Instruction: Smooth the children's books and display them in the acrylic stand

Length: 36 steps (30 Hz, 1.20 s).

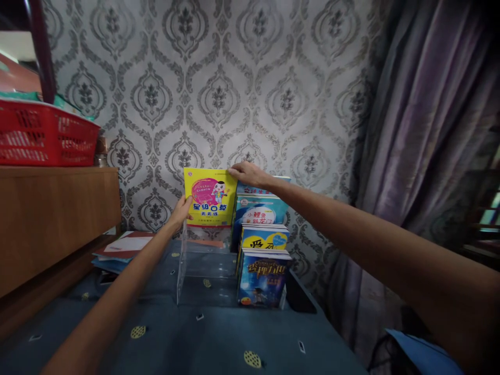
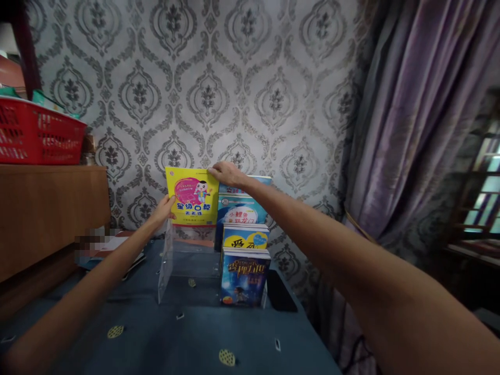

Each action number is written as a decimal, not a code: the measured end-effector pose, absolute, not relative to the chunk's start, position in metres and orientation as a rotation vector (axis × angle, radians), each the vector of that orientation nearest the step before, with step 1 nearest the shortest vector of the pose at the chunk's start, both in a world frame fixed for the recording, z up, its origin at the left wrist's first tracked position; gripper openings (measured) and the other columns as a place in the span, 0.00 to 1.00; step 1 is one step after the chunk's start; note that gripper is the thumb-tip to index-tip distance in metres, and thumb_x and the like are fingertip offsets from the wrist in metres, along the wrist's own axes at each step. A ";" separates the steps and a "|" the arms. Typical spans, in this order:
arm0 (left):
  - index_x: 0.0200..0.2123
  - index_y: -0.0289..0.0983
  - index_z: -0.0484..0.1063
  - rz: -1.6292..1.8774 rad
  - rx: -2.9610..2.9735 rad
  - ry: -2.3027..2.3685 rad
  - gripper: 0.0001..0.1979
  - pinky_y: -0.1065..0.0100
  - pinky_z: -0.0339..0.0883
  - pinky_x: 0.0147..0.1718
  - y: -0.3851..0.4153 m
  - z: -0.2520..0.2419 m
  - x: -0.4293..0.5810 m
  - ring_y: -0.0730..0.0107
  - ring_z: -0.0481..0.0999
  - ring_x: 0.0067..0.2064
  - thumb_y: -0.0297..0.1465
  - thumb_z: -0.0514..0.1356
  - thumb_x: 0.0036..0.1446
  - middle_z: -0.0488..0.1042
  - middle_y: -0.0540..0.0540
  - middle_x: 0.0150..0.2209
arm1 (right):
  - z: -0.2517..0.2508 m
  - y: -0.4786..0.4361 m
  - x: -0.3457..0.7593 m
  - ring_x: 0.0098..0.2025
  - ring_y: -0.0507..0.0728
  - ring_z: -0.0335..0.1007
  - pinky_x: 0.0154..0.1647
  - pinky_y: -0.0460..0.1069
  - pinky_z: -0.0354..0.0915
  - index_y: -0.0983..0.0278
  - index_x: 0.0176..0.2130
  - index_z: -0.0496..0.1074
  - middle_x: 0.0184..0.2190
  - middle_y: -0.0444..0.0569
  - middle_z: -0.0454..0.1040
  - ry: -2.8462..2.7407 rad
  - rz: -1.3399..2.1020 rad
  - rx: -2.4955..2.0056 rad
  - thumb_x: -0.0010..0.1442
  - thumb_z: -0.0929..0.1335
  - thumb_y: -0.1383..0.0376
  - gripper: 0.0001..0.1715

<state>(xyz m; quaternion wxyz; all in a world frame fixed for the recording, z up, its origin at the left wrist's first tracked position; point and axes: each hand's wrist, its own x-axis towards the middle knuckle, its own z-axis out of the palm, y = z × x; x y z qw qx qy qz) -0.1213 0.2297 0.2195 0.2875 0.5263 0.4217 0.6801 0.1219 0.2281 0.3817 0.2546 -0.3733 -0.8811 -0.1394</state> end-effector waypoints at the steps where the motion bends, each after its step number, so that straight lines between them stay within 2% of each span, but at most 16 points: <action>1: 0.38 0.39 0.67 1.819 1.406 1.126 0.12 0.79 0.65 0.16 0.230 0.219 -0.121 0.70 0.77 0.32 0.41 0.60 0.59 0.76 0.48 0.35 | 0.381 0.229 0.122 0.32 0.55 0.68 0.33 0.48 0.56 0.68 0.35 0.76 0.30 0.51 0.76 -2.382 -0.383 -1.021 0.69 0.59 0.59 0.23; 5: 0.38 0.39 0.67 1.823 1.408 1.123 0.12 0.79 0.65 0.16 0.231 0.219 -0.122 0.70 0.77 0.32 0.42 0.60 0.59 0.76 0.47 0.35 | 0.381 0.229 0.122 0.29 0.55 0.67 0.33 0.48 0.57 0.67 0.31 0.74 0.25 0.50 0.72 -2.336 -0.336 -1.044 0.72 0.56 0.55 0.28; 9: 0.38 0.39 0.67 1.832 1.408 1.120 0.14 0.80 0.64 0.16 0.232 0.218 -0.122 0.71 0.77 0.32 0.43 0.61 0.58 0.76 0.48 0.35 | 0.381 0.228 0.124 0.27 0.56 0.67 0.33 0.48 0.59 0.68 0.32 0.74 0.23 0.49 0.70 -2.307 -0.291 -1.053 0.73 0.53 0.52 0.34; 15: 0.40 0.39 0.67 1.837 1.424 1.126 0.13 0.78 0.66 0.15 0.232 0.218 -0.120 0.69 0.78 0.33 0.42 0.60 0.60 0.77 0.46 0.38 | 0.381 0.230 0.128 0.34 0.58 0.75 0.39 0.48 0.65 0.71 0.43 0.78 0.30 0.53 0.78 -2.287 -0.204 -1.020 0.73 0.52 0.50 0.38; 21: 0.40 0.39 0.66 1.833 1.428 1.144 0.13 0.78 0.67 0.16 0.233 0.219 -0.121 0.66 0.79 0.35 0.42 0.60 0.60 0.77 0.45 0.37 | 0.381 0.235 0.132 0.47 0.60 0.77 0.48 0.49 0.66 0.71 0.47 0.79 0.44 0.59 0.81 -2.246 -0.174 -0.992 0.74 0.53 0.52 0.36; 28: 0.40 0.38 0.65 1.822 1.468 1.178 0.13 0.77 0.68 0.17 0.231 0.220 -0.121 0.66 0.79 0.38 0.41 0.59 0.61 0.77 0.44 0.40 | 0.379 0.237 0.138 0.46 0.59 0.77 0.51 0.50 0.67 0.70 0.47 0.80 0.44 0.58 0.81 -2.201 -0.116 -0.956 0.73 0.53 0.47 0.38; 36: 0.41 0.38 0.63 1.864 1.556 1.264 0.12 0.78 0.68 0.18 0.235 0.219 -0.121 0.69 0.79 0.36 0.41 0.56 0.64 0.76 0.46 0.38 | 0.376 0.240 0.141 0.46 0.60 0.78 0.51 0.52 0.68 0.72 0.47 0.79 0.45 0.60 0.81 -2.164 -0.093 -0.878 0.74 0.54 0.54 0.33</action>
